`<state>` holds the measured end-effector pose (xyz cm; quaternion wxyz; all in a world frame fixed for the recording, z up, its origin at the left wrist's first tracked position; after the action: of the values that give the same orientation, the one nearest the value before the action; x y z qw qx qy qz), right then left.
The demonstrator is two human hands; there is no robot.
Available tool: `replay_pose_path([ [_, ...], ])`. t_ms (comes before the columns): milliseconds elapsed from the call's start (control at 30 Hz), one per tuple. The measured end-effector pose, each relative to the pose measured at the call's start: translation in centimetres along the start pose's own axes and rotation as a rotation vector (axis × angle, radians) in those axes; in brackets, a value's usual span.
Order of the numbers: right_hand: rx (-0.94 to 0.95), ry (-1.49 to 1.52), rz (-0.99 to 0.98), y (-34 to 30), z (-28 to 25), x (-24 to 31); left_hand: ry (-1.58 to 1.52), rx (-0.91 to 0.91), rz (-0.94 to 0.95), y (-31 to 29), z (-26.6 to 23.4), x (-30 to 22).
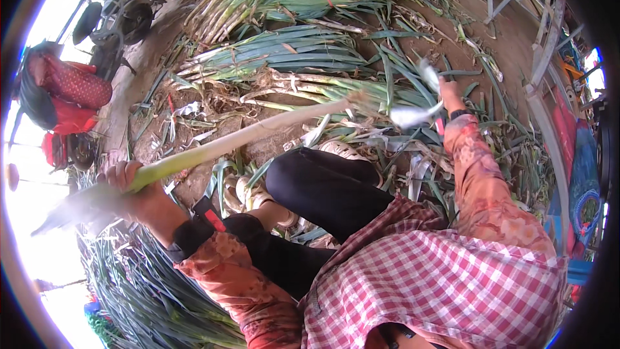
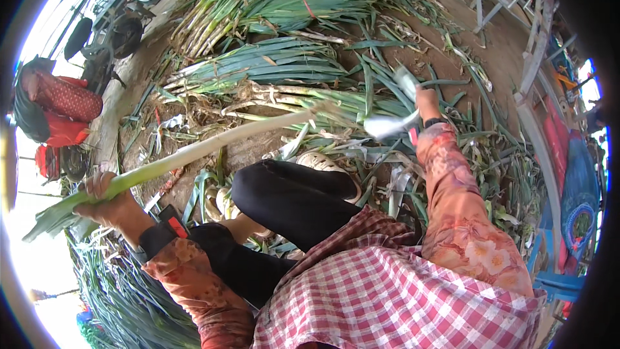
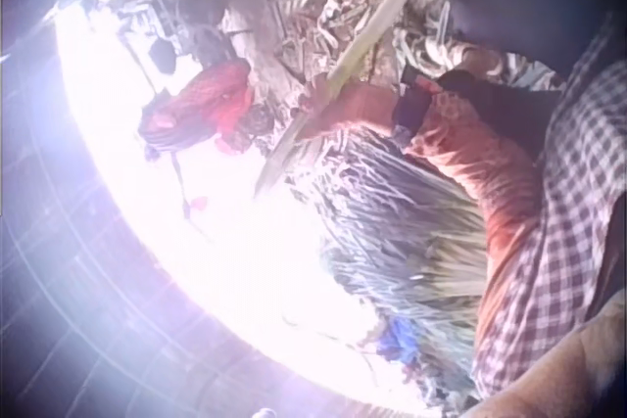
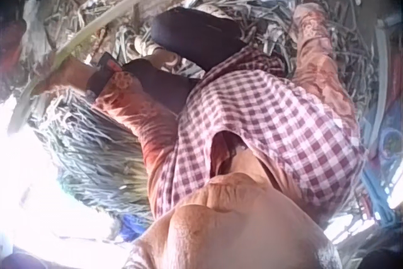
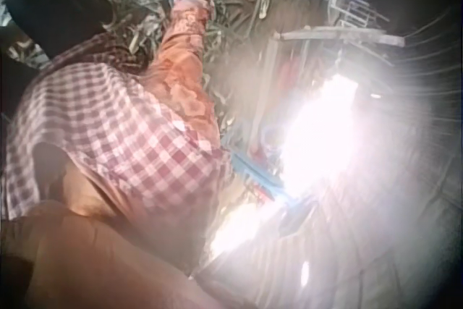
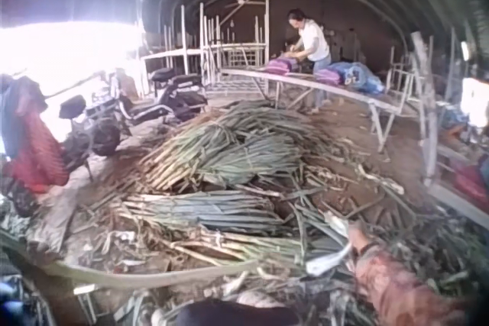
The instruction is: The recorder is peeling the outer layers off leeks and sorting them into bundles on the ground.
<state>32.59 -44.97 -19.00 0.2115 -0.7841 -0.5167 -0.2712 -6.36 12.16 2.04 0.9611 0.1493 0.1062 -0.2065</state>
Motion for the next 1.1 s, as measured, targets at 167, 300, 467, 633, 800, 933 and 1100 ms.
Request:
replay_pose_path([
  [167,0.098,0.204,-0.756,-12.9,0.1,16.9,0.274,-0.317,0.087,-0.2,-1.9,0.1],
  [300,0.347,0.51,-1.342,-28.2,1.7,25.1,0.422,-0.445,0.206,0.3,-3.5,1.6],
  [467,0.448,0.496,-1.532,-36.3,4.3,26.3,0.468,-0.576,0.216,-0.4,-3.8,1.4],
  [633,0.769,0.363,-1.452,-34.2,5.5,22.0,0.53,-0.484,0.15,-0.5,-2.3,3.0],
  [800,1.075,0.487,-1.053,-35.3,5.4,23.5,0.442,-0.396,-0.161,-3.5,-0.7,10.9],
  [933,1.122,0.515,-0.794,-34.0,6.4,22.9,0.373,-0.451,-0.28,-5.5,0.1,13.9],
  [1100,0.931,0.445,-0.481,-32.2,6.4,23.3,0.406,-0.489,-0.192,-4.8,-0.3,13.9],
])
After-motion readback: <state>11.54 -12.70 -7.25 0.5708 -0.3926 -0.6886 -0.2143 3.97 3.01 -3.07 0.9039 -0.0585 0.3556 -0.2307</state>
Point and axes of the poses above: each hand's wrist, its own y-axis towards the middle knuckle, its own z-axis out of the palm, x = y × z, the point moved 7 cm from there along y, towards the middle knuckle, and after that the axes turned 9 degrees about -x, right-handed, at the moved point
